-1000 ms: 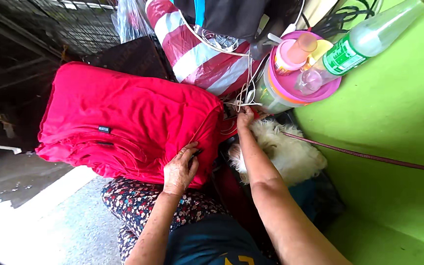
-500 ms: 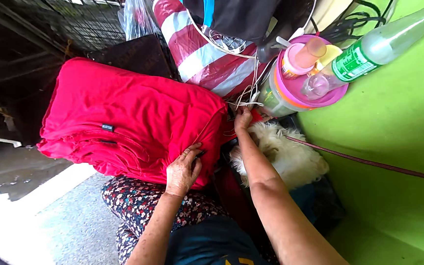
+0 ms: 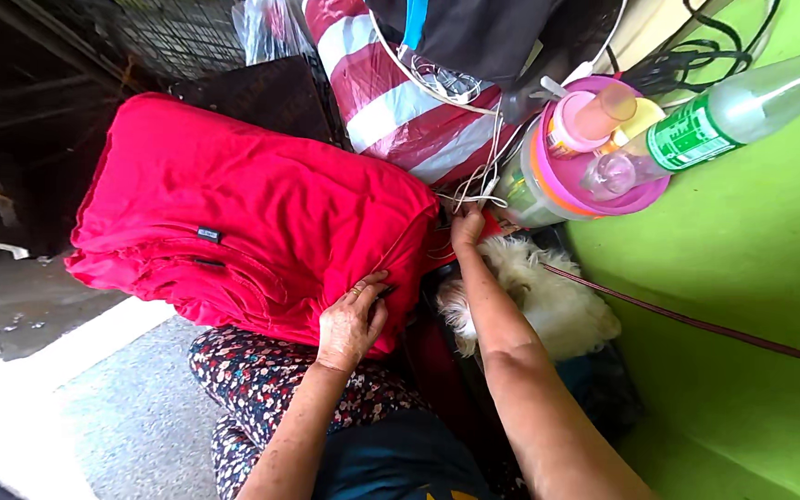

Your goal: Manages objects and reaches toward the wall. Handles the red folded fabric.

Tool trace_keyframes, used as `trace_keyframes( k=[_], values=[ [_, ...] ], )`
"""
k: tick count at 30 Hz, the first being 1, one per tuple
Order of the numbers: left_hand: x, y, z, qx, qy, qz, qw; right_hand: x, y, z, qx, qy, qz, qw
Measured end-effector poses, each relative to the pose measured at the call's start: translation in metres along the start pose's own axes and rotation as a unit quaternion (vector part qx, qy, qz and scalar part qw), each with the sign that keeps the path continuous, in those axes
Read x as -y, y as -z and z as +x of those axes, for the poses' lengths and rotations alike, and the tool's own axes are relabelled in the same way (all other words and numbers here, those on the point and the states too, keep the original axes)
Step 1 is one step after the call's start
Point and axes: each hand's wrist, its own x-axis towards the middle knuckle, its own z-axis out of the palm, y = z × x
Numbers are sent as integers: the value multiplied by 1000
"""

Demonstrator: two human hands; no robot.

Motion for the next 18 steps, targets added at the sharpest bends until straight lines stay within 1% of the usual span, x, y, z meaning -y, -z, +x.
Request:
trace_keyframes(
  k=[3, 8, 12, 18],
  values=[
    [0, 0, 0, 4, 4, -3, 1000, -2, 3, -1, 0, -40, 21, 999],
    [0, 0, 1, 8, 10, -12, 1000, -6, -2, -2, -25, -63, 67, 995],
    [-1, 1, 1, 5, 7, -15, 1000, -7, -6, -3, -29, -52, 83, 995],
    [-1, 0, 1, -1, 4, -14, 1000, 2, -7, -7, -21, -4, 13, 1000]
  ],
)
